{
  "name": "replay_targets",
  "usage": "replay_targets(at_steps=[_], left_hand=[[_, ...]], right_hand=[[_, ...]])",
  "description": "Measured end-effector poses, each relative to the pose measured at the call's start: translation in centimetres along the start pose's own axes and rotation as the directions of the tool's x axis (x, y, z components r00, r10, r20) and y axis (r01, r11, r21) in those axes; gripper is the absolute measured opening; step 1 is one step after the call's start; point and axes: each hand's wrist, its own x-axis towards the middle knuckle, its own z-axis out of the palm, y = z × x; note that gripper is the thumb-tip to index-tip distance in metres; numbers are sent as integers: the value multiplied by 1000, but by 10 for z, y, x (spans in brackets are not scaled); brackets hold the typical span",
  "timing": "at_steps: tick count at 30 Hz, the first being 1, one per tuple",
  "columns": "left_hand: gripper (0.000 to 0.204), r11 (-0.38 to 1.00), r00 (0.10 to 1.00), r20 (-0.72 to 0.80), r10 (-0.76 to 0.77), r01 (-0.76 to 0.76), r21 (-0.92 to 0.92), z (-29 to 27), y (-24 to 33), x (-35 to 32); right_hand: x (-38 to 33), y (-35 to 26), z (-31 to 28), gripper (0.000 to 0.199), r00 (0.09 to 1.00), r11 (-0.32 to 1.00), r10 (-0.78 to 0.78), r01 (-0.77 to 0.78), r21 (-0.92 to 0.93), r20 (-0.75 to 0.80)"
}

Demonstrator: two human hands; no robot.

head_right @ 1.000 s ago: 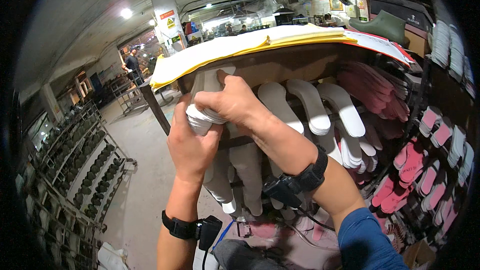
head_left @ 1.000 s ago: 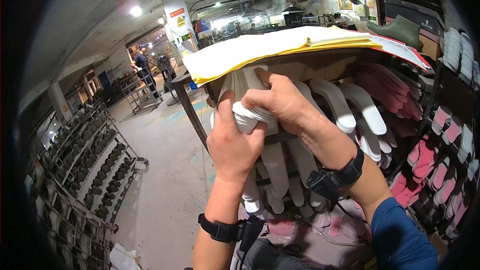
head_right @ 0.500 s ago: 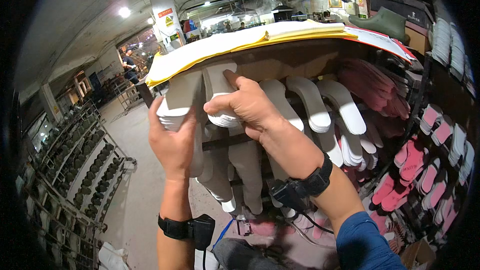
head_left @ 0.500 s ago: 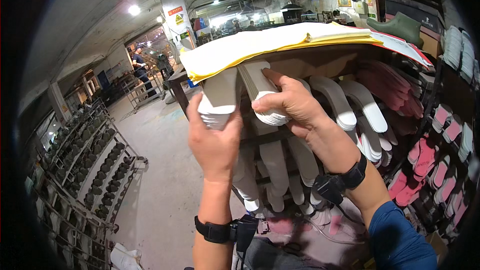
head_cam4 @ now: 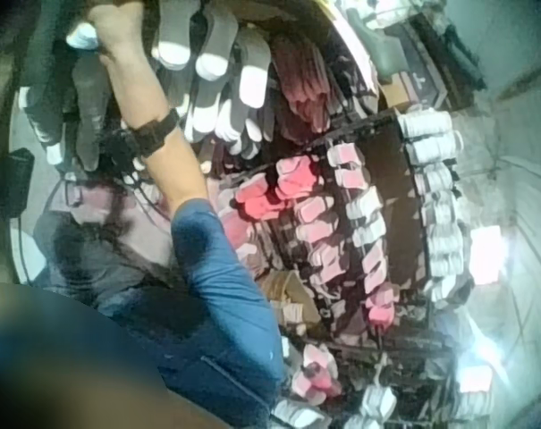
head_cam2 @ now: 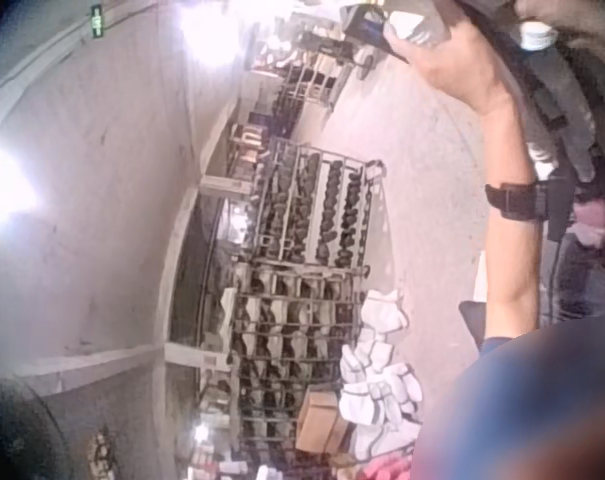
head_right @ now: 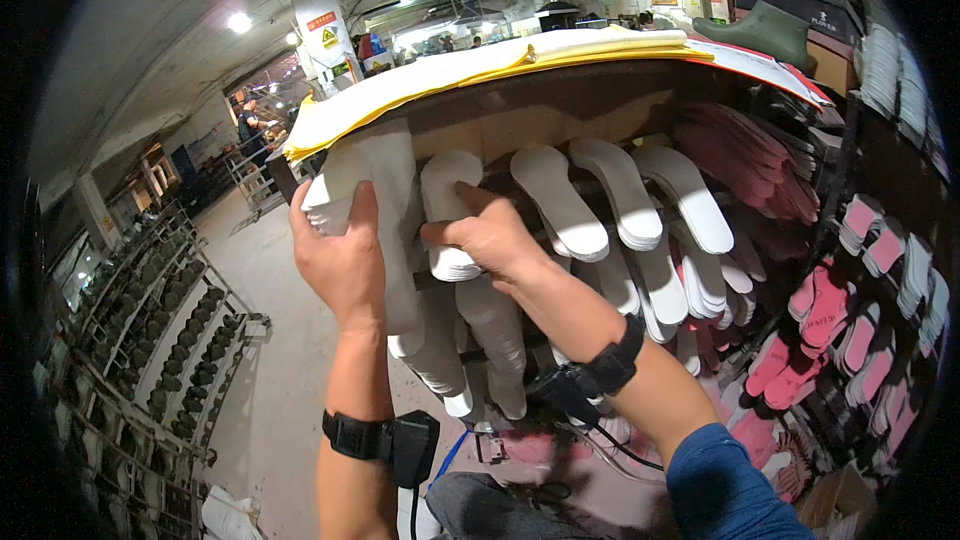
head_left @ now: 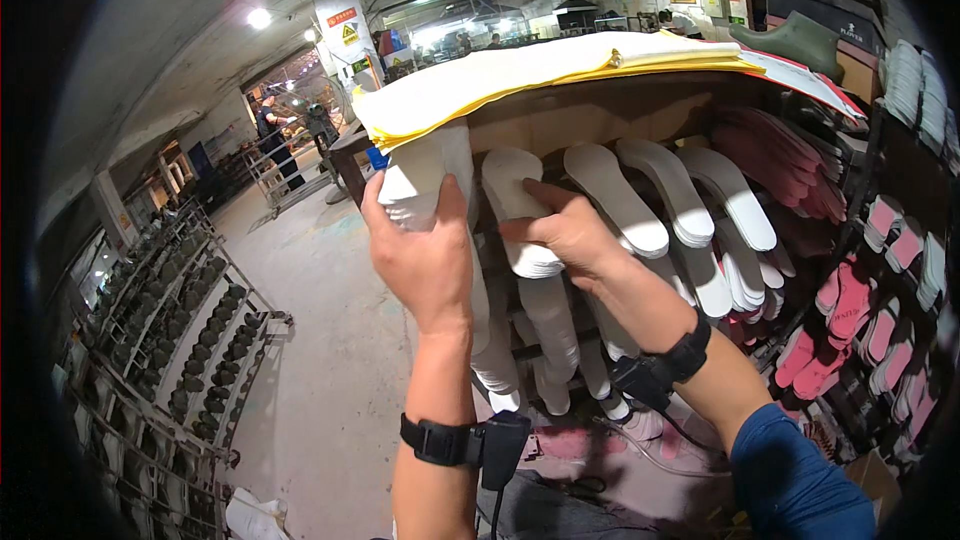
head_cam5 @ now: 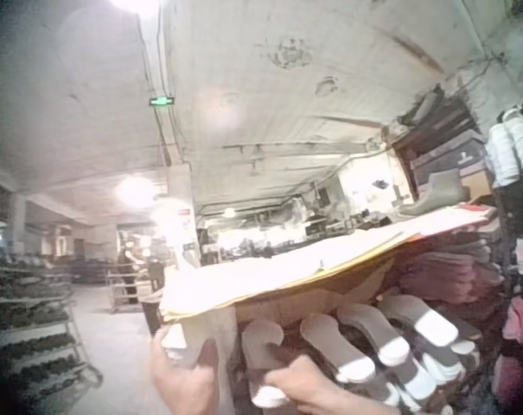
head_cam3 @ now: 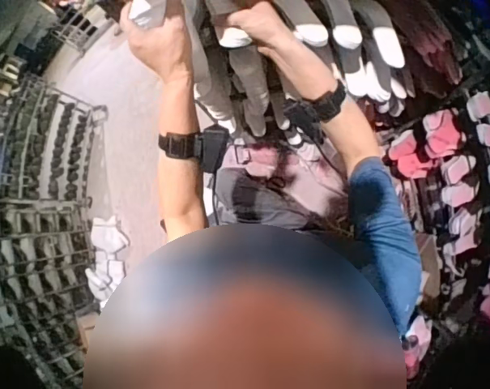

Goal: Organizing shoe components and preparing shoe lasts for assembly.

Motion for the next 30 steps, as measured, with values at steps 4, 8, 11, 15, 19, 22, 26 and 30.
replay_targets(at_steps=[4,8,11,15,19,22,26,30], left_hand=[[55,988,997,-31,65,-60,140,17,-12,2],[61,995,998,30,-46,43,88,15,-7,0],[77,994,992,83,-100,97,44,5,-2,-4],[79,986,982,132,-135,119,118,-2,-5,-24],[78,988,963,221,-153,141,67,-14,-31,-45],[71,985,948,270,-170,155,76,-25,-24,-47],[71,983,944,284,-170,141,119,-21,-20,-49],[66,976,954,209,-216,211,43,-16,-25,-52]], right_hand=[[10,8,8,81,999,989,15,-10,-145,36],[10,3,3,85,997,987,72,-70,-144,9],[9,6,7,86,997,986,77,-77,-150,-7],[19,26,2,86,998,985,30,-39,-168,-53],[15,30,-1,84,998,980,10,-24,-198,-69],[9,22,1,82,999,997,41,-40,-67,9],[15,25,-4,79,1000,990,15,-18,-137,-23],[6,13,-8,69,999,996,-30,28,81,25]])
